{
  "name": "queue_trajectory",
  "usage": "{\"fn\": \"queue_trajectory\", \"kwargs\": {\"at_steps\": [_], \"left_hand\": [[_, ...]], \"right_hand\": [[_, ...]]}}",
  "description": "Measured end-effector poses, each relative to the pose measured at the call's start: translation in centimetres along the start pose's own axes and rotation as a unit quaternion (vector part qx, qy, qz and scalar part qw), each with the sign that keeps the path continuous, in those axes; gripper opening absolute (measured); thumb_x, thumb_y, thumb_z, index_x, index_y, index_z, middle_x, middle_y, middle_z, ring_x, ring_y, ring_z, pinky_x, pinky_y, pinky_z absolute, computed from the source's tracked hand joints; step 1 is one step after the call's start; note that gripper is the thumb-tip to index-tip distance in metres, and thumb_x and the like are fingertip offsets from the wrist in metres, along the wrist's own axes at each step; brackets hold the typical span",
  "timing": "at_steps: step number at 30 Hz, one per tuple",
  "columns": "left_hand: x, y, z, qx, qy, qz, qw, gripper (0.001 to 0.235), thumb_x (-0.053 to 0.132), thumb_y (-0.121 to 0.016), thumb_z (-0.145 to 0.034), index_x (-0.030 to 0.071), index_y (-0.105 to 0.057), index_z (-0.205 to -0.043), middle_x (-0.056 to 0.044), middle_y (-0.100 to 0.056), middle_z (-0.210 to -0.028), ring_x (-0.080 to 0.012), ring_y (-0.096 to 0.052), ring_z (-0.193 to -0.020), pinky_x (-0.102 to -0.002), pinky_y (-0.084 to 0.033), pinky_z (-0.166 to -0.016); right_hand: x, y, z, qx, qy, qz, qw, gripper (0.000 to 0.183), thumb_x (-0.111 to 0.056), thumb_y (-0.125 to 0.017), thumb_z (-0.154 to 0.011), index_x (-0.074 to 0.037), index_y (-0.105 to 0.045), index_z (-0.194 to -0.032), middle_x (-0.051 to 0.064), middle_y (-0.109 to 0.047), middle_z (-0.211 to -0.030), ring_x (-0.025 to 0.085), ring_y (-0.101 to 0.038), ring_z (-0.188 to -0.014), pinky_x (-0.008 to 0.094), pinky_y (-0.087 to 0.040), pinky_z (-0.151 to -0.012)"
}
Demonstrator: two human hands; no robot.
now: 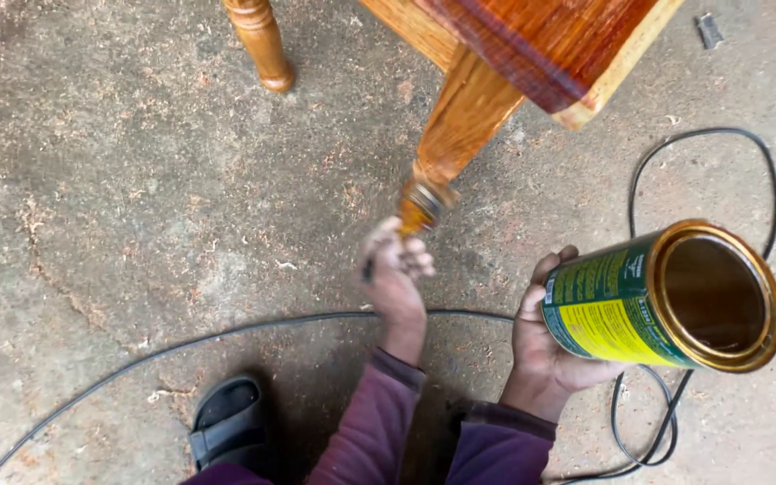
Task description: Staining or painting a wooden table with a brush.
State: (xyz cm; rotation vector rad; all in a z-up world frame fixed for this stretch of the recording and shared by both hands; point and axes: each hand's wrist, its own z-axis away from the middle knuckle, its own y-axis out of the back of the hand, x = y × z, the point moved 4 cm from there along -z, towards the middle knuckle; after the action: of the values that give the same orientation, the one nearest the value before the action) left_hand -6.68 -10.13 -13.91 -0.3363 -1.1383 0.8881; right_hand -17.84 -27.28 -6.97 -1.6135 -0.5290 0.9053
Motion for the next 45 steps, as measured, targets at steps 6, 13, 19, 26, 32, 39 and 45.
{"fn": "queue_trajectory", "kwargs": {"at_steps": [6, 13, 19, 26, 32, 39, 45], "left_hand": [[-0.2, -1.5, 0.5, -0.074, 0.010, -0.096, 0.993, 0.022, 0.008, -0.057, -0.097, 0.001, -0.072, -0.111, -0.010, -0.070, -0.073, -0.0143, -0.063, -0.051, -0.028, -0.053, -0.042], [-2.3, 2.3, -3.7, -0.074, -0.072, -0.123, 0.987, 0.020, 0.000, -0.061, -0.097, -0.002, -0.072, -0.114, -0.011, -0.071, -0.081, -0.0131, -0.063, -0.059, -0.027, -0.052, -0.047], [-1.2, 3.8, -3.7, 0.059, -0.029, -0.131, 0.989, 0.023, 0.007, -0.056, -0.095, 0.002, -0.071, -0.112, -0.013, -0.074, -0.079, -0.0184, -0.069, -0.055, -0.031, -0.058, -0.043], [-3.2, 3.0, -4.6, 0.065, 0.045, -0.045, 0.996, 0.025, 0.011, -0.056, -0.095, -0.001, -0.064, -0.116, -0.015, -0.072, -0.079, -0.0216, -0.069, -0.057, -0.036, -0.059, -0.045], [-1.5, 2.0, -5.3, 0.001, 0.113, 0.062, 0.992, 0.029, 0.011, -0.054, -0.097, 0.001, -0.057, -0.124, -0.011, -0.068, -0.080, -0.0201, -0.071, -0.062, -0.033, -0.064, -0.052], [-3.5, 2.8, -5.9, -0.002, -0.008, -0.083, 0.997, 0.029, 0.003, -0.056, -0.094, -0.004, -0.063, -0.121, -0.012, -0.070, -0.083, -0.0168, -0.066, -0.058, -0.031, -0.058, -0.044], [-3.6, 3.9, -6.9, -0.001, 0.043, -0.043, 0.998, 0.029, 0.008, -0.054, -0.097, -0.003, -0.063, -0.123, -0.011, -0.071, -0.082, -0.0164, -0.066, -0.058, -0.031, -0.059, -0.047]], "right_hand": [[-1.4, -0.4, 0.1, 0.005, 0.017, -0.006, 1.000, 0.080, -0.068, -0.061, -0.094, -0.006, -0.056, -0.144, 0.032, -0.059, -0.139, 0.047, -0.058, -0.128, 0.049, -0.062, -0.093], [-0.9, -1.3, 0.1, -0.009, 0.015, -0.028, 0.999, 0.081, -0.068, -0.061, -0.092, -0.006, -0.056, -0.144, 0.031, -0.059, -0.138, 0.043, -0.054, -0.127, 0.051, -0.061, -0.094], [-0.4, -1.7, 0.6, 0.031, 0.036, -0.005, 0.999, 0.078, -0.069, -0.060, -0.092, -0.010, -0.059, -0.142, 0.025, -0.065, -0.131, 0.043, -0.060, -0.129, 0.050, -0.062, -0.092], [1.0, -3.2, -0.2, 0.027, 0.020, 0.017, 0.999, 0.076, -0.072, -0.058, -0.095, -0.010, -0.060, -0.139, 0.018, -0.069, -0.129, 0.041, -0.062, -0.122, 0.049, -0.062, -0.091], [1.0, -2.6, -0.2, 0.061, 0.047, 0.012, 0.997, 0.073, -0.073, -0.055, -0.096, -0.015, -0.060, -0.141, 0.012, -0.068, -0.132, 0.038, -0.063, -0.121, 0.051, -0.060, -0.099], [3.4, -4.8, -0.2, 0.064, 0.004, 0.023, 0.998, 0.076, -0.072, -0.056, -0.090, -0.014, -0.062, -0.140, 0.013, -0.071, -0.127, 0.041, -0.067, -0.121, 0.050, -0.057, -0.092], [2.0, -2.6, -0.1, 0.077, 0.029, 0.054, 0.995, 0.074, -0.070, -0.056, -0.092, -0.015, -0.064, -0.140, 0.013, -0.071, -0.127, 0.039, -0.066, -0.122, 0.049, -0.051, -0.104]]}}
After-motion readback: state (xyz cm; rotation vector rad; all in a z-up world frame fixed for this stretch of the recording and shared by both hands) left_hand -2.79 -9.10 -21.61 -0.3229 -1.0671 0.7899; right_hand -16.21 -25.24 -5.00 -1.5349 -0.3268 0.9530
